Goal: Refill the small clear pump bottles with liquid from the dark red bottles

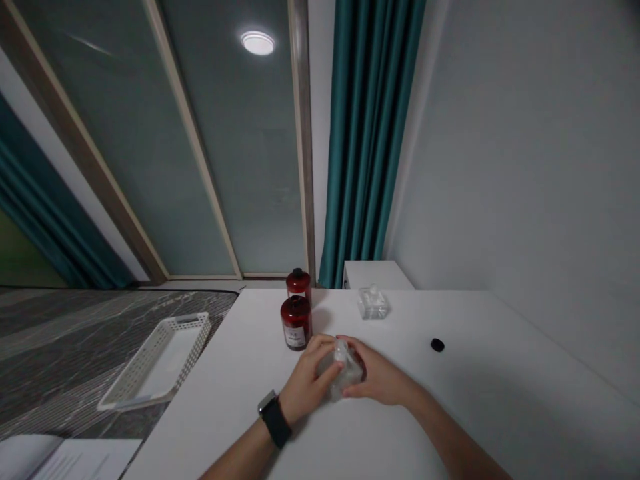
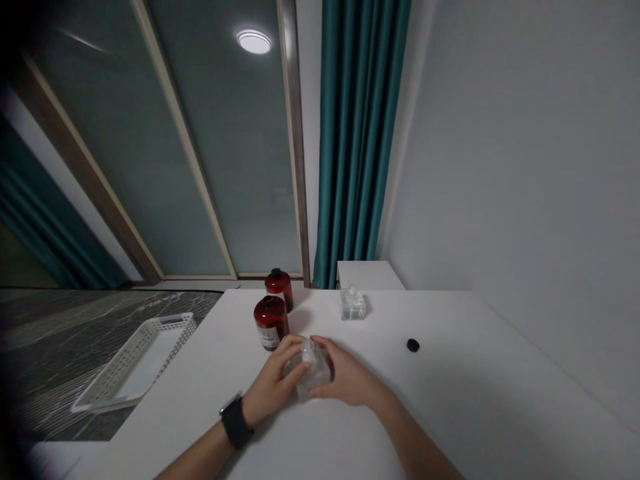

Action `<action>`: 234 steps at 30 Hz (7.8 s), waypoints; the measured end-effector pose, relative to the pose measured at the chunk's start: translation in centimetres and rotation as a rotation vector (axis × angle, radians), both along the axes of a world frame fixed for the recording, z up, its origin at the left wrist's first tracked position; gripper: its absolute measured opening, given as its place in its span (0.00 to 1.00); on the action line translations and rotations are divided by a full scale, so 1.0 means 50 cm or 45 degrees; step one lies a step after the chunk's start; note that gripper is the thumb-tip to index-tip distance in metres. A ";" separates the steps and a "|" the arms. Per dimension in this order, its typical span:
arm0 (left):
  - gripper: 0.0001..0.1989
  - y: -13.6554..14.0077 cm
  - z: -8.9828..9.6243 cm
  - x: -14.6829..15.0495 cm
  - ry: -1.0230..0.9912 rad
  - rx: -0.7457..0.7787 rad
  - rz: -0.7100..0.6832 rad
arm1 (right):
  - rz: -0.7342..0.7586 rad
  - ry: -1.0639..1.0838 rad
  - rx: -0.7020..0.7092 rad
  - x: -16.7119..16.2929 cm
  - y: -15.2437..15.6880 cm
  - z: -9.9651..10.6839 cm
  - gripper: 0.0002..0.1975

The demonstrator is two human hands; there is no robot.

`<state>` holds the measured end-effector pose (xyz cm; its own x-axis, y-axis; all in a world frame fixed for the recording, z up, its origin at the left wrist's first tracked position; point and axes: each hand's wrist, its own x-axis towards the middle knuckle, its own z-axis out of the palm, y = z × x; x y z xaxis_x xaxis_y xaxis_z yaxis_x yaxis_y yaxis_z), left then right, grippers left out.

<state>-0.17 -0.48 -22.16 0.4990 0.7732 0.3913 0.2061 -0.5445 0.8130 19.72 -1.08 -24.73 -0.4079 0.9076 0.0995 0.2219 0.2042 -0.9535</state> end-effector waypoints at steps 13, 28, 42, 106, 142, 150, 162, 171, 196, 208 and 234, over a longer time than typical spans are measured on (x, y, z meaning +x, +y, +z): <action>0.08 0.007 0.009 0.002 -0.045 -0.038 0.090 | -0.356 -0.434 0.225 -0.055 -0.019 0.018 0.33; 0.31 0.021 -0.024 -0.018 0.056 -0.243 0.016 | -0.185 -0.134 0.145 0.024 0.000 0.023 0.32; 0.33 0.012 -0.006 -0.018 0.077 -0.172 0.012 | -0.309 -0.069 0.354 0.010 -0.004 0.024 0.24; 0.23 0.020 0.011 -0.025 0.222 -0.022 -0.045 | -0.407 -0.082 0.441 -0.048 -0.041 0.045 0.33; 0.26 0.018 0.011 -0.030 0.237 -0.052 -0.059 | -0.678 0.482 0.326 -0.010 -0.007 0.067 0.22; 0.26 0.018 0.012 -0.030 0.235 -0.057 -0.055 | -0.707 0.469 0.317 0.001 -0.004 0.065 0.23; 0.25 0.017 0.016 -0.030 0.241 -0.064 -0.072 | -0.732 0.482 0.295 -0.001 -0.005 0.067 0.23; 0.26 0.017 0.015 -0.031 0.265 -0.070 -0.094 | -0.692 0.495 0.311 -0.004 -0.008 0.060 0.22; 0.26 0.021 0.011 -0.034 0.248 -0.094 -0.078 | -1.113 0.590 0.387 0.113 0.052 0.058 0.15; 0.25 0.020 0.008 -0.036 0.280 -0.087 -0.075 | -1.329 -0.314 0.768 0.223 0.073 0.020 0.07; 0.25 0.023 -0.002 -0.037 0.286 -0.033 -0.060 | -1.308 -0.797 0.657 0.186 0.075 -0.001 0.11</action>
<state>-2.04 0.65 -22.28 0.6073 0.7552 0.2467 0.3583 -0.5376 0.7633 29.03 2.65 -24.76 0.3400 0.7447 0.5743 0.8684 -0.0142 -0.4957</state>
